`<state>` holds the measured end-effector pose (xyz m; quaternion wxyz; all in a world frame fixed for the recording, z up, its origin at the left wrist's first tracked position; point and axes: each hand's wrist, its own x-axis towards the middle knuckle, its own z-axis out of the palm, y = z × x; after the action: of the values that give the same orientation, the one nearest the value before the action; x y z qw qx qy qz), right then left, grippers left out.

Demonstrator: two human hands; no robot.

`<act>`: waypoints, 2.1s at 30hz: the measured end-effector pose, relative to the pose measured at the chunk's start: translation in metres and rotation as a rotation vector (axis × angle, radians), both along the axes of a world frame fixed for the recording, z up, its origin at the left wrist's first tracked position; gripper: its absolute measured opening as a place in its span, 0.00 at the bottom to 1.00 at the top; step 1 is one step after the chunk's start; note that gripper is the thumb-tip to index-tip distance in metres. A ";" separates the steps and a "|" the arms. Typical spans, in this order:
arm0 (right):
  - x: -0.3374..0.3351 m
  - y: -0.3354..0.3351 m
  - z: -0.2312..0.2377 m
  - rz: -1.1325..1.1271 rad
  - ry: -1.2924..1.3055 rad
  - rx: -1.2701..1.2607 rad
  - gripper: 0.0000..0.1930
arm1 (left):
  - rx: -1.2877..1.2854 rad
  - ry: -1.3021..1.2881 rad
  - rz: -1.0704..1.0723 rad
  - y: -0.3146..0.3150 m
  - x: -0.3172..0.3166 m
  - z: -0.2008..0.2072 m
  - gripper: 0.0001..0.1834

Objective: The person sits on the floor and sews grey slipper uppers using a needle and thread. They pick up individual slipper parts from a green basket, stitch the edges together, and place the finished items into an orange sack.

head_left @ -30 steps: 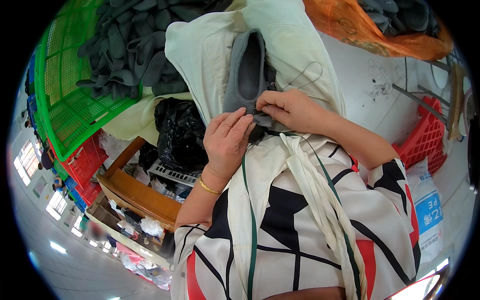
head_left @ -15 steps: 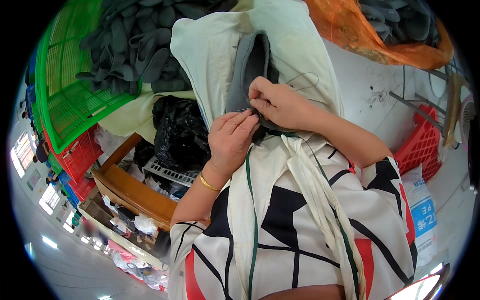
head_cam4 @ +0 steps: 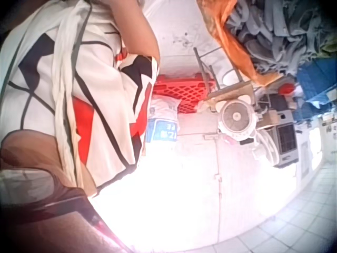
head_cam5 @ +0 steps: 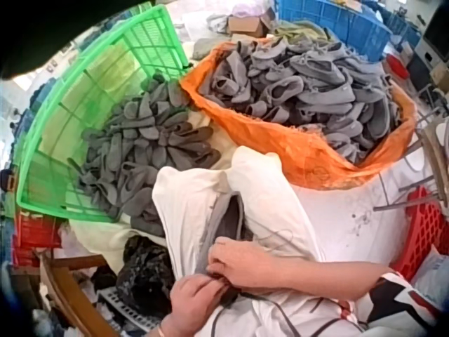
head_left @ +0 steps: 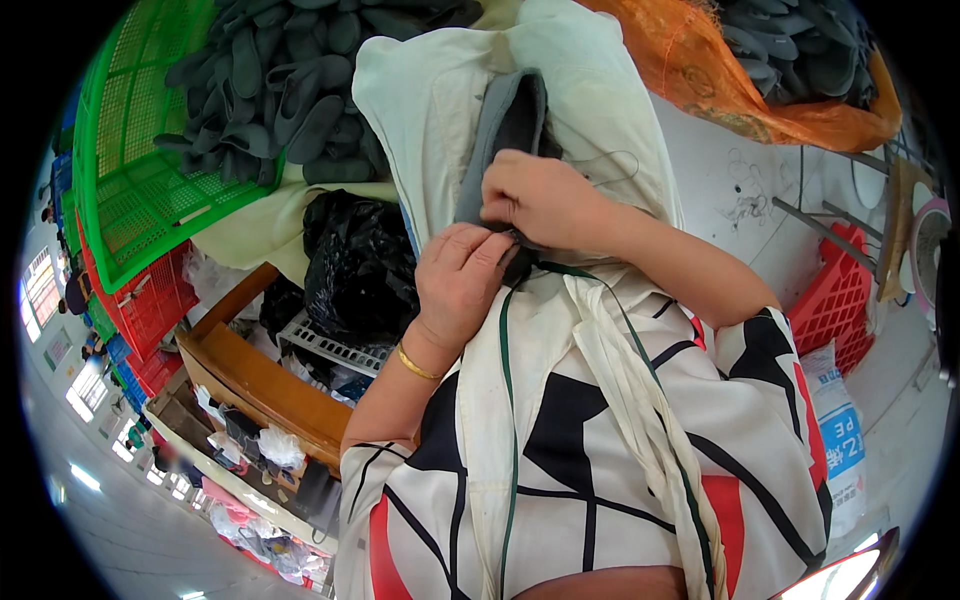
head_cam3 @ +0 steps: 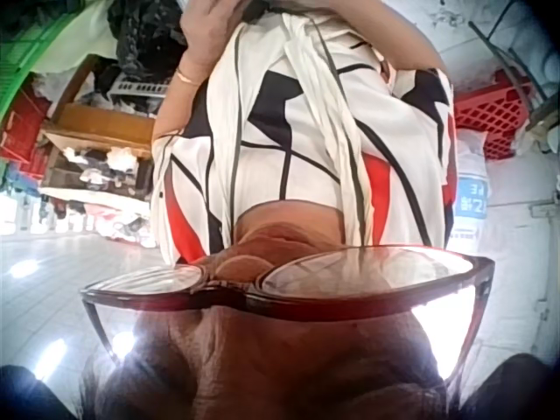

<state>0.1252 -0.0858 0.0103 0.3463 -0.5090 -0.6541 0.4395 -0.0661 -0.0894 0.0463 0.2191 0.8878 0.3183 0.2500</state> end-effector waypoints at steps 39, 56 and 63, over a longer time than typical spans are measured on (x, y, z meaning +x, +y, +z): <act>0.030 -0.055 0.025 -0.009 -0.024 -0.149 0.07 | -0.096 0.042 0.093 0.003 0.004 0.000 0.12; 0.021 -0.052 0.023 0.050 -0.162 -0.180 0.06 | -0.059 -0.019 0.089 0.001 0.003 -0.006 0.15; 0.001 -0.047 0.010 0.091 -0.302 -0.163 0.07 | -0.066 -0.023 0.085 0.000 0.001 -0.009 0.13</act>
<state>0.1266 -0.1332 0.0206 0.1815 -0.5656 -0.6832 0.4248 -0.0650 -0.0895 0.0376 0.2411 0.8628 0.3613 0.2588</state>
